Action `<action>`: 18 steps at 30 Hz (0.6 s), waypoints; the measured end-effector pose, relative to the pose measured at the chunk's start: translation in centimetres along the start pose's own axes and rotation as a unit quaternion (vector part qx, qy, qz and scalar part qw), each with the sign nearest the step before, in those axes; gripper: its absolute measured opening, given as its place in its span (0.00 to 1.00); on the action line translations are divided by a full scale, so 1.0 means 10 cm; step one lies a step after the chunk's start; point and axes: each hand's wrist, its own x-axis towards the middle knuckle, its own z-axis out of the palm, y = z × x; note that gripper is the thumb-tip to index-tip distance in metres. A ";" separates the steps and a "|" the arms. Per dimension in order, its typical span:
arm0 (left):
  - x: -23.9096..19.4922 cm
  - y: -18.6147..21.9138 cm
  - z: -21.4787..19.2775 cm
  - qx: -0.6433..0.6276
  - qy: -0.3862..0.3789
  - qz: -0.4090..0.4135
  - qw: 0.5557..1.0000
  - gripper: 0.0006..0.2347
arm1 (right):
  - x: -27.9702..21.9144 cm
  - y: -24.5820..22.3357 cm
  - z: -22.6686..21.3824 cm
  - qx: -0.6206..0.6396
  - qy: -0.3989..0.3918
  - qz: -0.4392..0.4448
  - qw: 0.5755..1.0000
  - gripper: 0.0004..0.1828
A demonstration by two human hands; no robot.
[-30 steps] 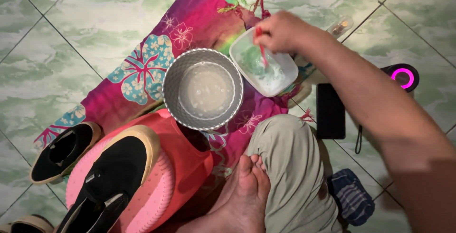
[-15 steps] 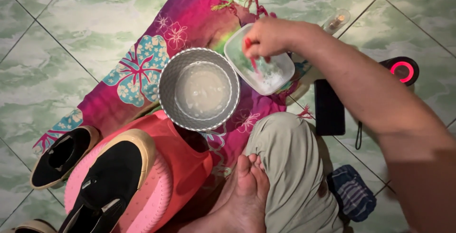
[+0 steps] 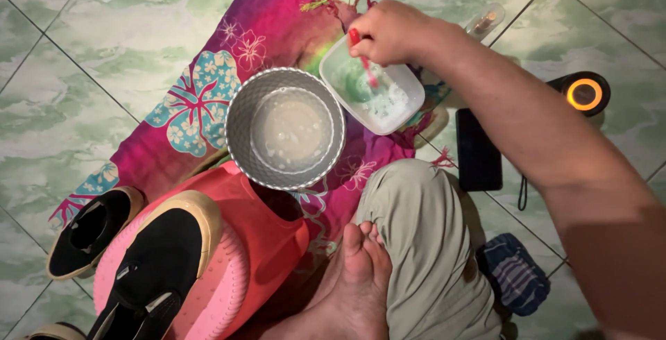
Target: The person scrubs the sole and upper of a black slip-on shoe using a pink toothbrush and soapy water. They repeatedly dip the brush into a metal bowl of water and a plastic container of soap, then scrub the shoe's yellow sole and black fabric upper while sitting on the floor.
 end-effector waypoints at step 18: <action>0.00 0.08 0.06 -0.006 0.011 -0.041 0.999 0.23 | -0.14 -0.08 -0.03 -0.021 -0.030 0.005 0.999 0.12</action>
